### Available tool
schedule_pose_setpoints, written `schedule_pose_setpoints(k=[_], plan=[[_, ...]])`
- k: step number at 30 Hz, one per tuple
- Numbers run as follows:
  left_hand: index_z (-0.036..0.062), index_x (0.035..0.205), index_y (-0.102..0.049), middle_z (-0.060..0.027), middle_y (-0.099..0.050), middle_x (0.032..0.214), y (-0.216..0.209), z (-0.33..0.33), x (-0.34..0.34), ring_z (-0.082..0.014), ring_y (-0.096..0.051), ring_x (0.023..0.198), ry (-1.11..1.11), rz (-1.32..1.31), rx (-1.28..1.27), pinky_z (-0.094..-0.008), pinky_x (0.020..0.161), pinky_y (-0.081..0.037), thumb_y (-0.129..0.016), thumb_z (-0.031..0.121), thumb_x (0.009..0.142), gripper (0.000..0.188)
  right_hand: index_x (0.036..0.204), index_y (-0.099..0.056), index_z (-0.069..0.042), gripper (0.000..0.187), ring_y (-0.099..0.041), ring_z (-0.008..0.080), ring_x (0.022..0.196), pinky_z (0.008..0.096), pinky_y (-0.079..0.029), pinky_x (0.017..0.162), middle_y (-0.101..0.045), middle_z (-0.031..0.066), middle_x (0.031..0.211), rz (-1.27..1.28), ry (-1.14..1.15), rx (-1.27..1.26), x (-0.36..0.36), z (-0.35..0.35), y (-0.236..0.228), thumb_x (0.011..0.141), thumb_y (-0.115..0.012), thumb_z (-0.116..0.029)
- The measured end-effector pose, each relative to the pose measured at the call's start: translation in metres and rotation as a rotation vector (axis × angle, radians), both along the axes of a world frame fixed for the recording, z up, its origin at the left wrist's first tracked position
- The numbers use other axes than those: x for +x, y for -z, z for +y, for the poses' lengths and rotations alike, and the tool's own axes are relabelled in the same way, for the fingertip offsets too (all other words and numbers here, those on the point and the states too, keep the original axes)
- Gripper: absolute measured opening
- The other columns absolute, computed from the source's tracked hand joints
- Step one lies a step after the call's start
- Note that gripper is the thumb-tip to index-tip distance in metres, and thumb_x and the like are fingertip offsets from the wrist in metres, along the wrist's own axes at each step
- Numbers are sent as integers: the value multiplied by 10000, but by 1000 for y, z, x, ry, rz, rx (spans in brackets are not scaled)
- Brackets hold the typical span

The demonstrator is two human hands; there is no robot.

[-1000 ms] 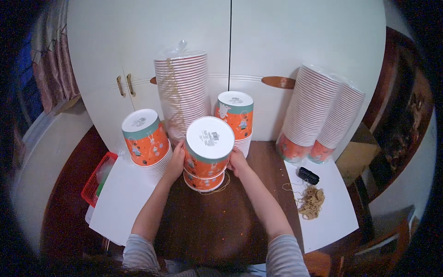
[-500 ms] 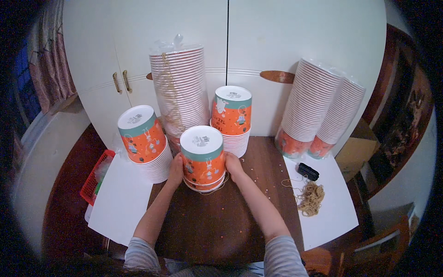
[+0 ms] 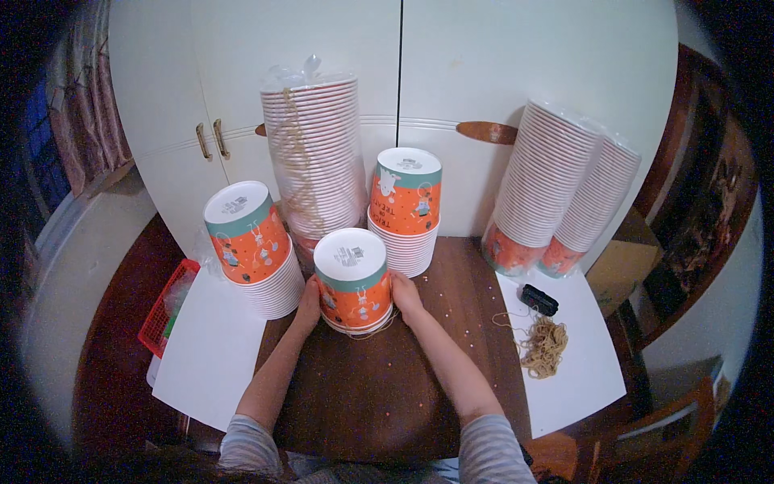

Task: Thread and tie thin red strings through pre-punched holes in paper buckets to create handles.

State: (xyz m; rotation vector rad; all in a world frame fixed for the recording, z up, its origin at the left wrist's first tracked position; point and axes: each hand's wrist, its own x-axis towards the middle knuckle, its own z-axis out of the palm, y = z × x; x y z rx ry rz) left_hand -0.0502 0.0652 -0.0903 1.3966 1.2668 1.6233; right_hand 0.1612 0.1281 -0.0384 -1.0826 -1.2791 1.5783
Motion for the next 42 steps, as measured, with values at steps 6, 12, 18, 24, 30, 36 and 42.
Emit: schedule_pose_setpoints(k=[6,12,18,24,30,36,42], plan=[[2,1228,-360,-115,-466,1168,2,-4,-6,-193,-415,1093,-46,107,-29,-308,959,-287,-190,409,936,529,1066,-566,-70,287,-449,60,598,203,-345,511,-578,-14,791,21,34,5,-4,-6,1,902,-359,-181],[-17,1245,-345,-188,-432,1223,-5,-9,-2,-256,-402,1158,-63,151,-88,-313,977,-282,-236,337,937,482,1065,-566,-76,291,-431,57,582,205,-331,494,-569,-20,776,42,32,32,-1,-8,7,913,-366,-222],[3,1252,-348,-195,-424,1235,-7,-12,-2,-277,-388,1178,-78,214,-128,-321,984,-276,-223,343,936,481,1080,-557,-74,302,-452,61,600,203,-359,510,-567,-21,771,3,-5,80,1,-8,12,918,-358,-233],[-36,1221,-348,-237,-399,1210,-6,-29,16,-380,-384,1124,-416,401,3,-399,963,-293,-402,290,879,476,1067,-508,-17,262,-502,138,702,254,-423,603,-543,79,899,-329,289,512,24,13,24,840,-495,-147],[139,1156,-488,-144,-392,1208,-67,-97,79,-338,-340,1158,-436,1148,478,-504,948,-247,-632,239,650,536,1192,-379,-20,588,-428,342,1051,410,-391,865,-419,186,1158,-637,589,1259,41,37,-115,689,-650,-157],[169,1157,-502,-115,-423,1190,-113,-74,101,-313,-340,1168,-528,1310,421,-525,945,-226,-624,234,654,521,1060,-530,-27,436,-483,351,994,418,-402,843,-510,171,1065,-810,458,1430,40,71,-166,666,-668,-155],[174,1142,-513,-45,-470,1008,-119,-72,79,-206,-438,983,-457,1398,250,-474,875,-295,-611,258,684,475,861,-590,-22,224,-563,307,803,372,-450,716,-571,144,869,-794,314,1144,38,79,-180,655,-655,-83]])
